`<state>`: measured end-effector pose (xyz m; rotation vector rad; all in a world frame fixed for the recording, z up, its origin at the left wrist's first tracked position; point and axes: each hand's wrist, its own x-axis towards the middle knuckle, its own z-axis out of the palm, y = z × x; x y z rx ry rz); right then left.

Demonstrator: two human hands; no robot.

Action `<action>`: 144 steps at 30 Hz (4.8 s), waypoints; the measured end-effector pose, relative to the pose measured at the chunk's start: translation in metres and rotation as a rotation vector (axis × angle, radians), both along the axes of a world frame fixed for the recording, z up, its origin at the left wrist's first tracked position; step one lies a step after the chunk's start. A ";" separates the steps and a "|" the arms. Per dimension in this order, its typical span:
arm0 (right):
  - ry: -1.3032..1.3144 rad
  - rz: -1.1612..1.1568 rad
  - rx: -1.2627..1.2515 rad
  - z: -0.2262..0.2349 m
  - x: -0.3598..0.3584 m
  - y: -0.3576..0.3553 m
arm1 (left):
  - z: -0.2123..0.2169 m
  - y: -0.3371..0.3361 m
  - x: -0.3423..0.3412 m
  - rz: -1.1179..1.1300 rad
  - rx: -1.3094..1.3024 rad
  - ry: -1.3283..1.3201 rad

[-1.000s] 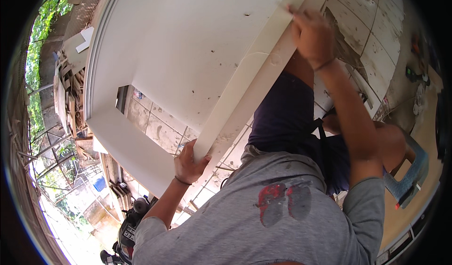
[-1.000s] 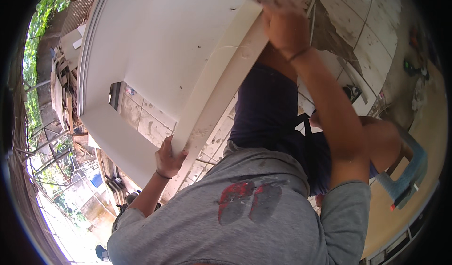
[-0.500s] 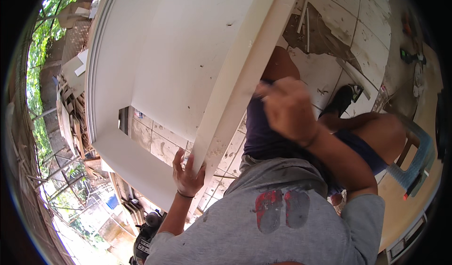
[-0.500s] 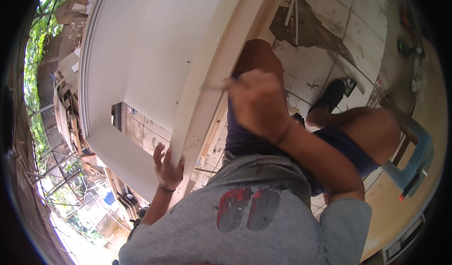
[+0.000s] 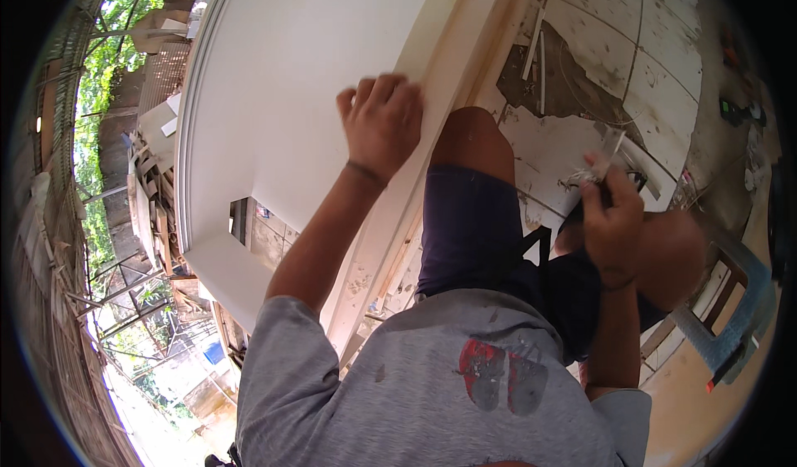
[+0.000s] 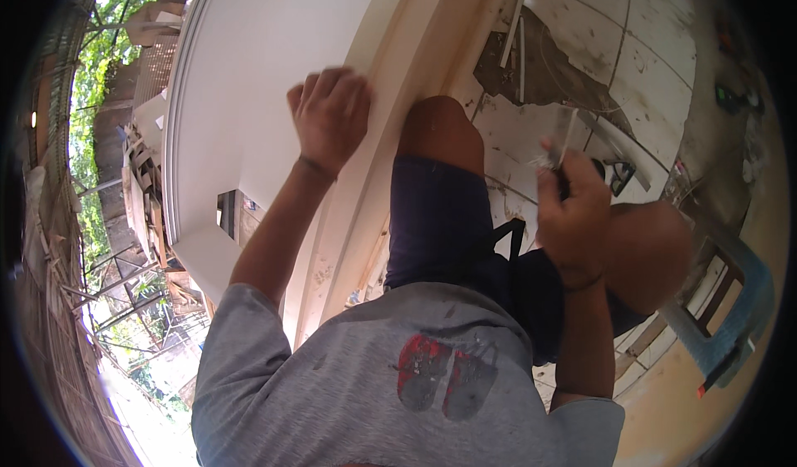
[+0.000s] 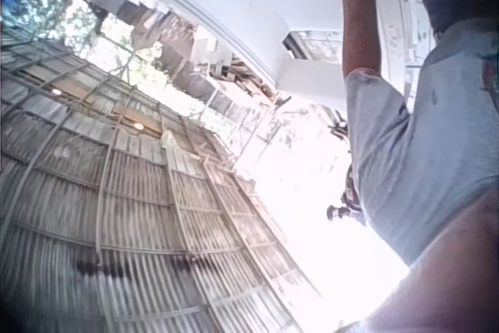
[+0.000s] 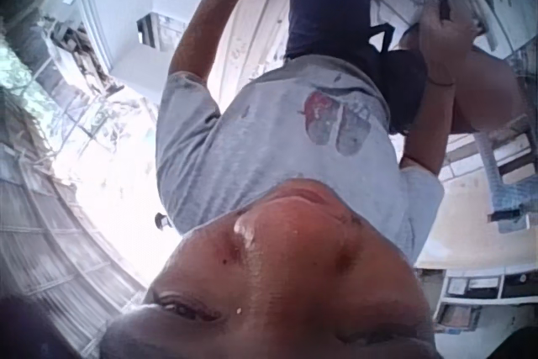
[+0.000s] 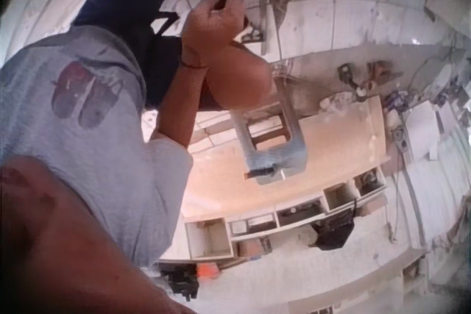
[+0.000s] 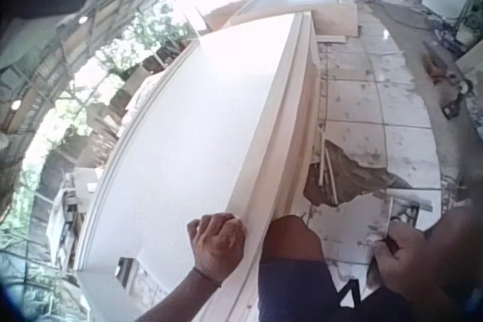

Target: The person uses a piece of sandpaper to smooth the edges and surfaces of a white cabinet frame.

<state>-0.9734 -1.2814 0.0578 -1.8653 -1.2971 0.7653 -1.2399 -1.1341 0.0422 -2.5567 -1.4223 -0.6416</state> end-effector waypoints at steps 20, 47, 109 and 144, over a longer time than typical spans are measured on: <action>0.870 0.072 -0.142 -0.027 0.155 0.098 | -0.037 0.247 0.149 0.176 0.083 0.198; -0.505 0.331 0.578 -0.055 0.140 0.511 | 0.002 0.033 0.061 0.547 -0.490 -0.098; -0.310 0.719 0.698 -0.064 -0.032 0.282 | -0.007 -0.048 -0.017 0.983 -0.403 -0.299; -0.419 0.690 0.873 -0.062 -0.040 0.277 | -0.009 -0.029 -0.010 1.026 -0.347 -0.359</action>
